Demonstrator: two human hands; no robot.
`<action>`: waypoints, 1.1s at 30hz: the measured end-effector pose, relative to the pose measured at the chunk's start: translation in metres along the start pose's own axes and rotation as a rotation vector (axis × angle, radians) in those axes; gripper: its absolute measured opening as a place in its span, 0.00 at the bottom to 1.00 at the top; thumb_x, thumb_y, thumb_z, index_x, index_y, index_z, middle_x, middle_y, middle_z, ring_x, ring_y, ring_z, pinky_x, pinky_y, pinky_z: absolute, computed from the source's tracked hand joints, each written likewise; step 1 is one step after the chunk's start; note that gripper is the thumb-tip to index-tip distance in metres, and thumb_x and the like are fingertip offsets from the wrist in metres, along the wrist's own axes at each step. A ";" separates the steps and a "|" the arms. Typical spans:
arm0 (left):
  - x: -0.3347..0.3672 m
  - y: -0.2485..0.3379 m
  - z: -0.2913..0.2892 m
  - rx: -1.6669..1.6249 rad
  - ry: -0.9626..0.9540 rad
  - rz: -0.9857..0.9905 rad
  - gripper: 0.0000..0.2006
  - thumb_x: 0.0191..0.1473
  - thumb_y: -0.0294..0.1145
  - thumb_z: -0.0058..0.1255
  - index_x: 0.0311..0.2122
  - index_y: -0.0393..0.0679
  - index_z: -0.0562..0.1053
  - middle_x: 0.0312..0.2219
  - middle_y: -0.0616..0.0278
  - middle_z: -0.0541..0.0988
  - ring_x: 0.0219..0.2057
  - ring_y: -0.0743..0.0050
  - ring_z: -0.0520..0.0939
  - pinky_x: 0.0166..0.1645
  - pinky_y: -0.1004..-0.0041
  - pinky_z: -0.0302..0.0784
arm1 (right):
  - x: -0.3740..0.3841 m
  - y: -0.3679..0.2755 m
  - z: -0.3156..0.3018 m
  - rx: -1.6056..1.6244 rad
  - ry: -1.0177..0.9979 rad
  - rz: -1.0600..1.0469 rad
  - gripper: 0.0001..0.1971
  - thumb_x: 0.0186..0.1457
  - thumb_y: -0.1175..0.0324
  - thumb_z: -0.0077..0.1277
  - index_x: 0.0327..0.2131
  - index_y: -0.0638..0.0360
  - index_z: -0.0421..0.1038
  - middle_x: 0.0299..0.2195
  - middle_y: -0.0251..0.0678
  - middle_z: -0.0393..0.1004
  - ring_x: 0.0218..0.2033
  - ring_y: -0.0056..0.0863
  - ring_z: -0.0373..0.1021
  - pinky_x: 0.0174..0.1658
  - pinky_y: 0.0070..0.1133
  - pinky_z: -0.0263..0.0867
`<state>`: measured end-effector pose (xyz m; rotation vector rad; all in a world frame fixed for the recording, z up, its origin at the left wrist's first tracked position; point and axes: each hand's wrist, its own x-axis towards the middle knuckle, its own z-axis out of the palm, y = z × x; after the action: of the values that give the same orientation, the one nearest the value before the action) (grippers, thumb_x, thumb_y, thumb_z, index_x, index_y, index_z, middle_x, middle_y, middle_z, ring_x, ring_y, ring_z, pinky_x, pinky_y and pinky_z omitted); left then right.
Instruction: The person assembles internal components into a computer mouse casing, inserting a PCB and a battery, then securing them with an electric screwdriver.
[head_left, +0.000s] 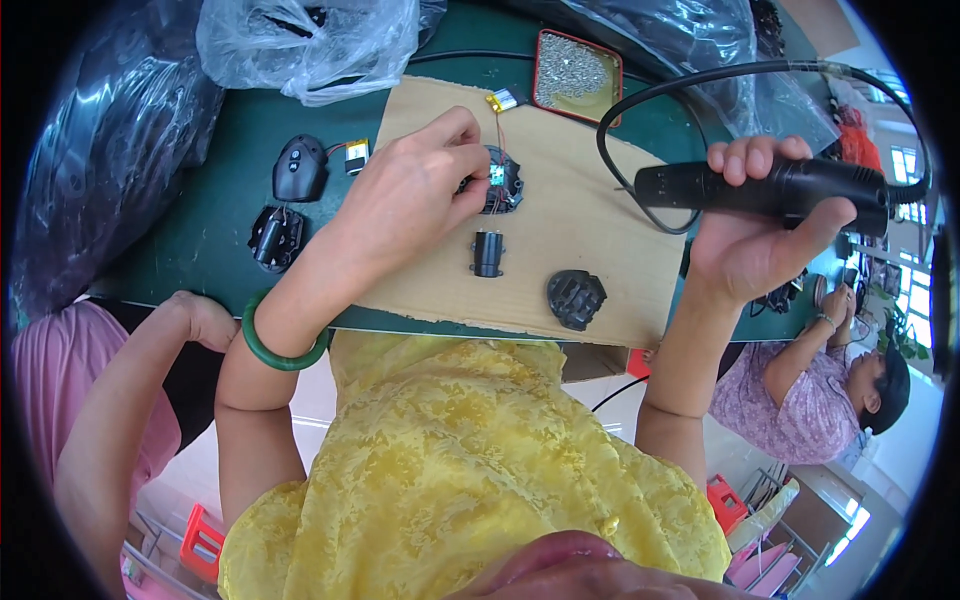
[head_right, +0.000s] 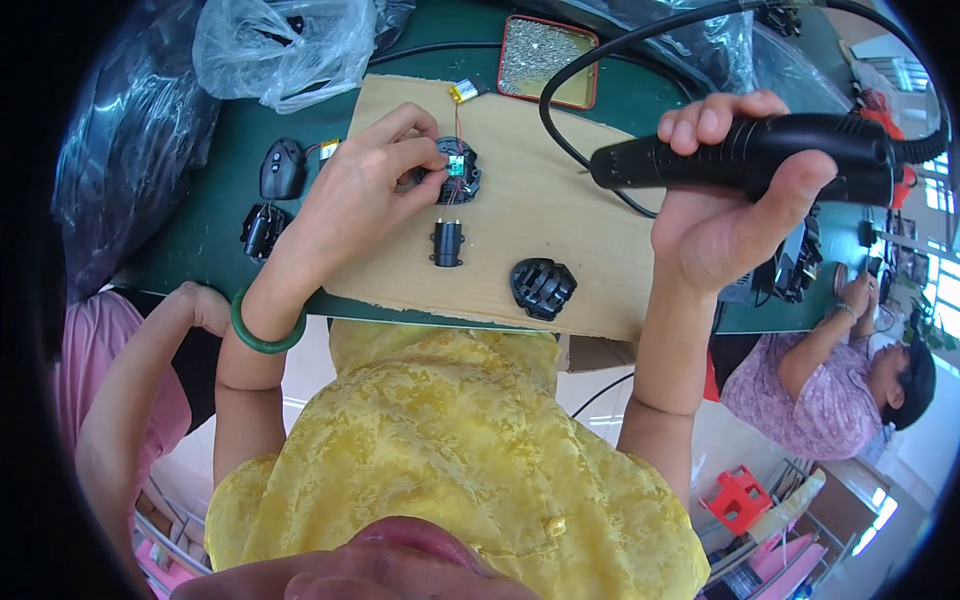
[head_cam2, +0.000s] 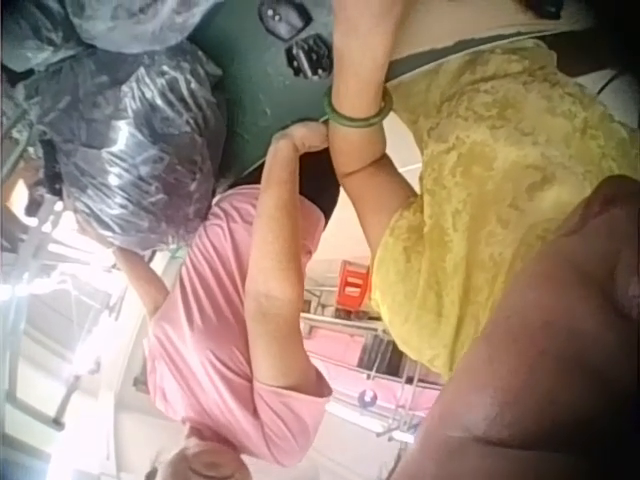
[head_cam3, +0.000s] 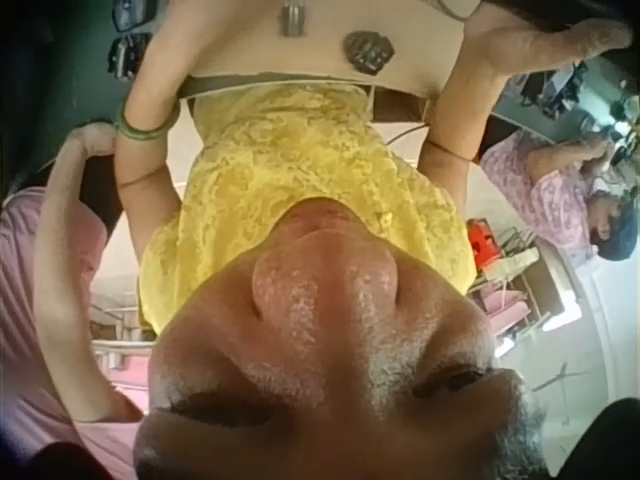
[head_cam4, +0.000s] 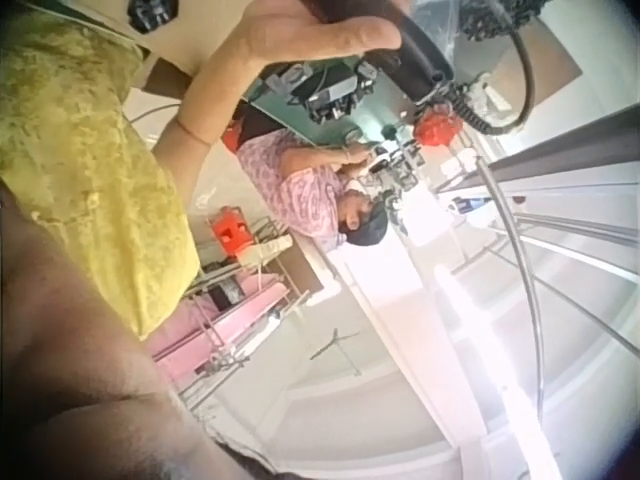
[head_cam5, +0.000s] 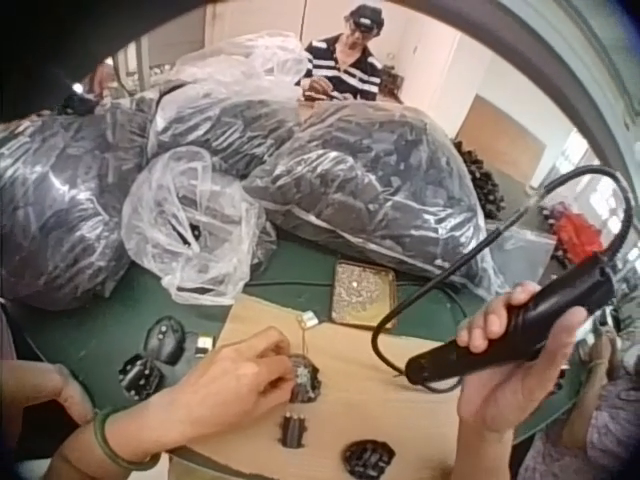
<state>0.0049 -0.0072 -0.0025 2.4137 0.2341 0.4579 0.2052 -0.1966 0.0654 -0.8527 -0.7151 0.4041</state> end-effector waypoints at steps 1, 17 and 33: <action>0.000 -0.001 0.000 -0.015 -0.007 -0.004 0.05 0.49 0.22 0.60 0.31 0.33 0.76 0.37 0.58 0.77 0.28 0.61 0.82 0.33 0.68 0.79 | 0.007 0.001 0.001 -0.015 -0.004 -0.004 0.32 0.61 0.35 0.45 0.44 0.59 0.69 0.31 0.37 0.70 0.31 0.30 0.65 0.43 0.30 0.62; -0.005 -0.009 0.002 -0.089 0.043 -0.021 0.05 0.49 0.23 0.60 0.31 0.35 0.76 0.38 0.60 0.77 0.29 0.61 0.82 0.34 0.68 0.79 | 0.048 0.075 0.026 -0.226 0.120 -0.142 0.32 0.57 0.34 0.51 0.37 0.59 0.70 0.26 0.37 0.71 0.28 0.30 0.67 0.42 0.30 0.66; -0.005 -0.007 0.004 -0.086 0.053 -0.035 0.04 0.49 0.23 0.60 0.31 0.36 0.76 0.38 0.60 0.77 0.30 0.60 0.82 0.35 0.68 0.78 | 0.054 0.092 0.021 -0.091 0.053 -0.194 0.21 0.59 0.49 0.59 0.36 0.60 0.70 0.25 0.38 0.74 0.26 0.27 0.71 0.34 0.23 0.71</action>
<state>0.0011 -0.0051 -0.0112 2.3124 0.2736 0.5071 0.2238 -0.0980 0.0235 -0.8674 -0.7645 0.1757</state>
